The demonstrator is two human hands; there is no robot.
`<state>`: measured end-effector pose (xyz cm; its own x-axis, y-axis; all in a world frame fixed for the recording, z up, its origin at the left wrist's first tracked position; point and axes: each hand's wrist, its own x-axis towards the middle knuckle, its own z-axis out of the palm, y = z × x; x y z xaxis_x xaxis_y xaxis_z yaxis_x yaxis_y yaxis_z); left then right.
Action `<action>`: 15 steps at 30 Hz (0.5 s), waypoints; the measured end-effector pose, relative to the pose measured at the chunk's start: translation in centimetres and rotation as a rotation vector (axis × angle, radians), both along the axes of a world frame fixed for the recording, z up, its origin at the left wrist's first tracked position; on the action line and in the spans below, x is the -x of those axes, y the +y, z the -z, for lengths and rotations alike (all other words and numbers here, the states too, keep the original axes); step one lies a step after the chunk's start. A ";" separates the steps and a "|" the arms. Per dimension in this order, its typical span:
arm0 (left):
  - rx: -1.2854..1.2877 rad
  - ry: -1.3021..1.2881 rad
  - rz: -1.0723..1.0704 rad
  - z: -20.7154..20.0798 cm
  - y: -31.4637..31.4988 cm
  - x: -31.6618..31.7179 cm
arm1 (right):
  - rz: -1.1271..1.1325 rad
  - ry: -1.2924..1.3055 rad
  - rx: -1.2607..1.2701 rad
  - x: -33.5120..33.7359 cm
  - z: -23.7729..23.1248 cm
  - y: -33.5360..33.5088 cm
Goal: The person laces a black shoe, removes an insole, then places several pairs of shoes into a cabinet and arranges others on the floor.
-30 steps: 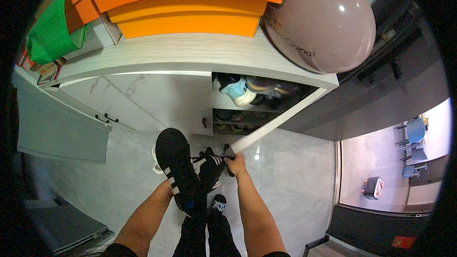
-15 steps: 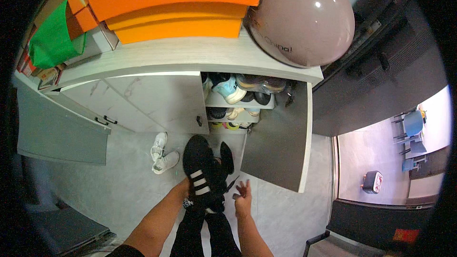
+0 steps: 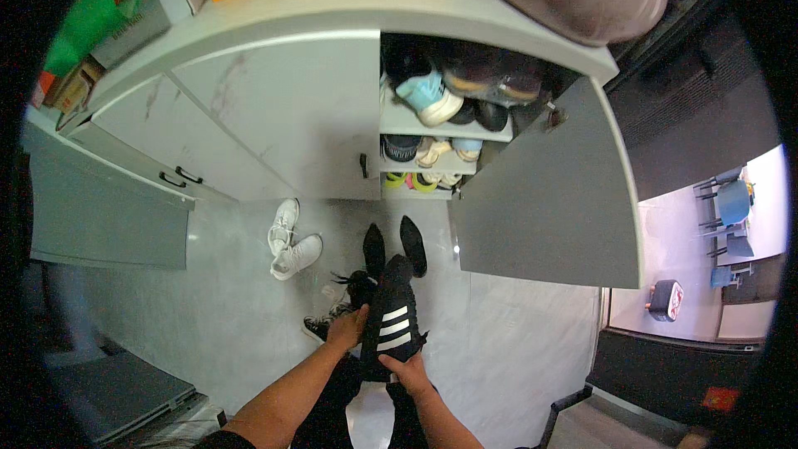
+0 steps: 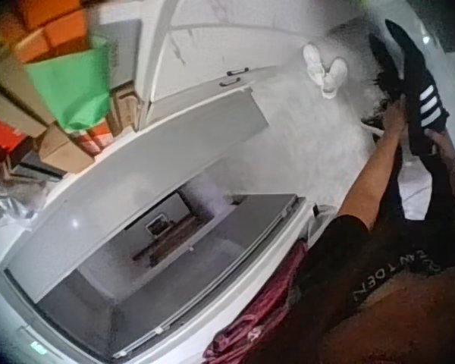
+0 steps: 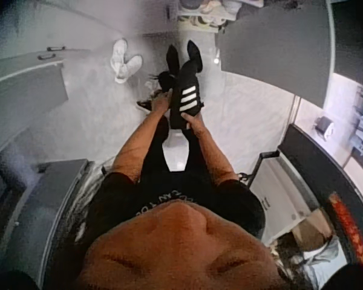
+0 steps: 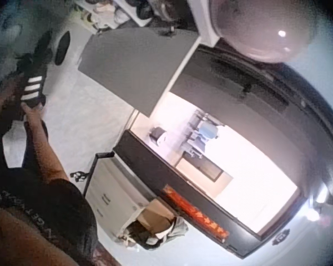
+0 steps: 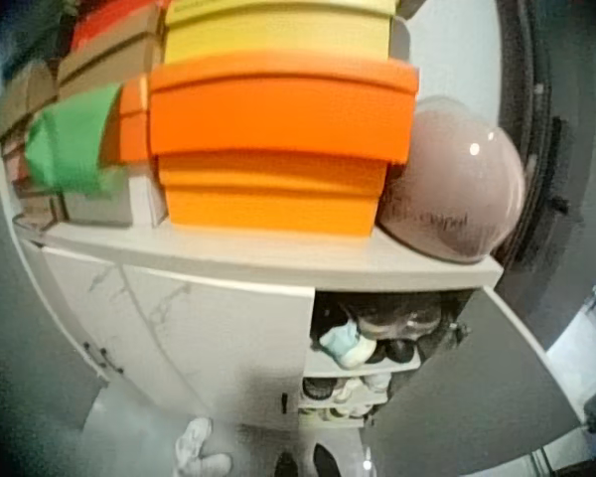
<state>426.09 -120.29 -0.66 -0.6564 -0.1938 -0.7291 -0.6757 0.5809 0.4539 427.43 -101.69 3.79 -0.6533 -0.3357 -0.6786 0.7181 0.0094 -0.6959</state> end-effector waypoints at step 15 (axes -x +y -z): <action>0.270 0.184 0.493 20.3 -4.3 -7.7 | 0.025 -0.219 -0.962 -3.1 25.3 -3.5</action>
<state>433.81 -124.59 -20.98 -0.8272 0.0032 -0.5618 -0.2210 0.9175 0.3307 430.50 -105.21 -21.55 -0.4798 0.4351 -0.7618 0.8380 0.4844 -0.2511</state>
